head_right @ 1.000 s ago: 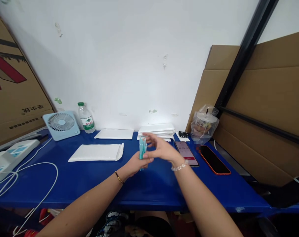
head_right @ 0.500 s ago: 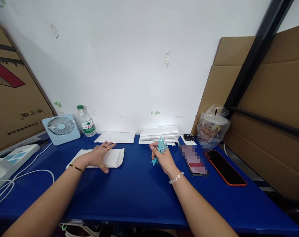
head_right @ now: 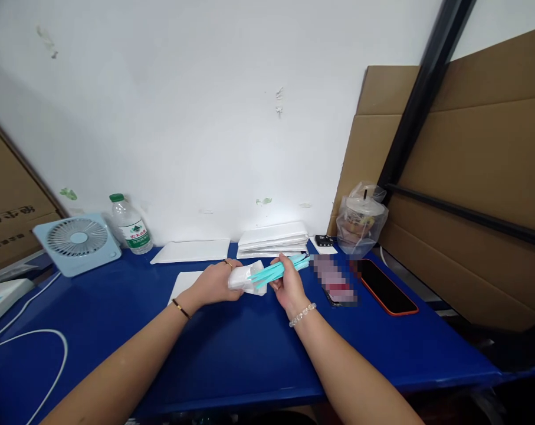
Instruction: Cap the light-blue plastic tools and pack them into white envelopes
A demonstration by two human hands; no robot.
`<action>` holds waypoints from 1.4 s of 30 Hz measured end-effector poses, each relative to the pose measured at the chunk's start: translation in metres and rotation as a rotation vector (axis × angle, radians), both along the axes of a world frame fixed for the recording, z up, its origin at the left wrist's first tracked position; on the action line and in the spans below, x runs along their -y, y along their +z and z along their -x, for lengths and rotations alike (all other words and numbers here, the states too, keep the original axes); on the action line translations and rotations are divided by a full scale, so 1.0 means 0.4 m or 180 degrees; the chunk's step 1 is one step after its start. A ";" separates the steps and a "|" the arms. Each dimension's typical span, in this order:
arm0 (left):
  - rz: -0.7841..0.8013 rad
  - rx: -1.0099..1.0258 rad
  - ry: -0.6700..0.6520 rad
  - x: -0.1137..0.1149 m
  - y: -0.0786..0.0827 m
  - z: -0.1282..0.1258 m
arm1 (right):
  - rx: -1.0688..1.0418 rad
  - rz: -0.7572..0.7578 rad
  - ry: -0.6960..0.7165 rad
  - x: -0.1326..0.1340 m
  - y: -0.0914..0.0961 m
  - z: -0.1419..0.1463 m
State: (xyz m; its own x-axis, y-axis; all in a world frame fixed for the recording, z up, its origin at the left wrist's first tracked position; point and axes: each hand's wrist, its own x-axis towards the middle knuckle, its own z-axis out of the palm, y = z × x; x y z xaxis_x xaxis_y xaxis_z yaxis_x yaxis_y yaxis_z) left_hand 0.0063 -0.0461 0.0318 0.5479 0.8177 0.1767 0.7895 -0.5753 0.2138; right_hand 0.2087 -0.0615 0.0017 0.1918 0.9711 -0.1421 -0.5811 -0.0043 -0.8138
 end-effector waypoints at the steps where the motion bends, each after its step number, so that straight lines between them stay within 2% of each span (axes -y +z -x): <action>1: 0.0007 0.0112 -0.0038 -0.002 0.000 -0.013 | -0.0067 0.0041 -0.0131 -0.003 -0.003 -0.001; 5: 0.0118 0.0291 -0.0141 -0.008 -0.011 -0.024 | -0.0320 0.0253 -0.0423 -0.014 -0.017 -0.011; 10: 0.0179 0.0013 -0.0244 0.000 -0.027 -0.004 | -0.0537 0.0377 -0.0398 -0.016 -0.022 -0.018; 14: 0.0077 0.0021 -0.0205 0.012 -0.018 -0.007 | -0.0470 0.0398 -0.0414 -0.012 -0.019 -0.013; 19: 0.0066 0.0321 -0.0195 0.015 -0.004 -0.008 | -0.0452 0.0399 -0.0544 -0.008 -0.011 -0.016; 25: 0.0335 0.0910 -0.0372 0.011 -0.017 -0.016 | -0.0295 0.0215 -0.0520 -0.002 -0.007 0.006; 29: 0.0352 0.1163 -0.0462 0.018 -0.026 -0.040 | -0.0242 -0.0031 -0.0169 0.021 0.008 0.045; 33: 0.0212 0.0913 -0.0447 0.034 -0.033 -0.063 | -0.0122 -0.0231 0.0297 0.052 0.037 0.086; 37: -0.0106 0.0727 -0.0163 0.052 -0.032 -0.077 | 0.0114 -0.0490 0.0265 0.061 0.071 0.107; 39: -0.0176 0.0948 -0.0089 0.055 -0.022 -0.078 | 0.0338 -0.0563 0.0397 0.058 0.095 0.105; 42: -0.0092 0.1503 -0.0197 0.050 -0.002 -0.073 | 0.0656 -0.0662 0.0789 0.057 0.145 0.091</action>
